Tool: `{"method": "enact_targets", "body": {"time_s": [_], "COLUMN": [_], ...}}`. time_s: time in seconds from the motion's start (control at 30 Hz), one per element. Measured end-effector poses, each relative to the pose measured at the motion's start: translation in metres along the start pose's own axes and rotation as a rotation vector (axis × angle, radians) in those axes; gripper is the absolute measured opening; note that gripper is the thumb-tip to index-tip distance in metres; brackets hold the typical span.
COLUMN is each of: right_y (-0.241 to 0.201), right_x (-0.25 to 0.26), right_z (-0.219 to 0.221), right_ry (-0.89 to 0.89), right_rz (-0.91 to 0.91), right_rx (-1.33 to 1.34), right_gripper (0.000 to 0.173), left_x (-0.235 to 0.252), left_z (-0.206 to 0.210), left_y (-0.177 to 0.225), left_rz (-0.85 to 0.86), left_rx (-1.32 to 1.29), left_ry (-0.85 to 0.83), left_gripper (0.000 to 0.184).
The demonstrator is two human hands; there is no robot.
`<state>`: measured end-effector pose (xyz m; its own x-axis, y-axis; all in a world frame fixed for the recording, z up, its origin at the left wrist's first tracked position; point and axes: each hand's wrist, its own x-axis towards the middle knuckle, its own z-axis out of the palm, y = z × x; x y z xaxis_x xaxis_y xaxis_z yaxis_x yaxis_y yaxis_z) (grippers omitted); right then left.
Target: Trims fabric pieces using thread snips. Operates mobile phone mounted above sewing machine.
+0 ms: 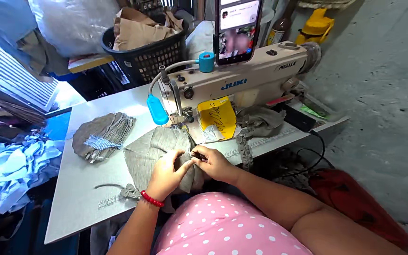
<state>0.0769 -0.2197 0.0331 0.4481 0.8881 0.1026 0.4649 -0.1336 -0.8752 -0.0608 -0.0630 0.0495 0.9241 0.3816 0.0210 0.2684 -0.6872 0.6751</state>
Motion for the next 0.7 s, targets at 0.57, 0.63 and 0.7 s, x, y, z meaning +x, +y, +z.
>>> {"method": "enact_targets", "body": {"time_s": [0.57, 0.63, 0.7], "right_y": [0.005, 0.007, 0.009], "right_x": [0.005, 0.007, 0.009], "right_z": [-0.014, -0.014, -0.015], "right_ry": [-0.013, -0.024, -0.027], "right_rz": [-0.057, -0.068, -0.065], "right_rx": [0.002, -0.015, -0.008], "right_gripper": [0.025, 0.026, 0.026], "left_x": [0.001, 0.0, 0.0], "left_z": [0.013, 0.012, 0.012], "left_y": [-0.011, -0.013, -0.01], "left_rz": [0.235, 0.235, 0.19], "left_rx": [-0.262, -0.279, -0.31], "left_ry": [0.179, 0.164, 0.145], "left_gripper": [0.015, 0.015, 0.013]}}
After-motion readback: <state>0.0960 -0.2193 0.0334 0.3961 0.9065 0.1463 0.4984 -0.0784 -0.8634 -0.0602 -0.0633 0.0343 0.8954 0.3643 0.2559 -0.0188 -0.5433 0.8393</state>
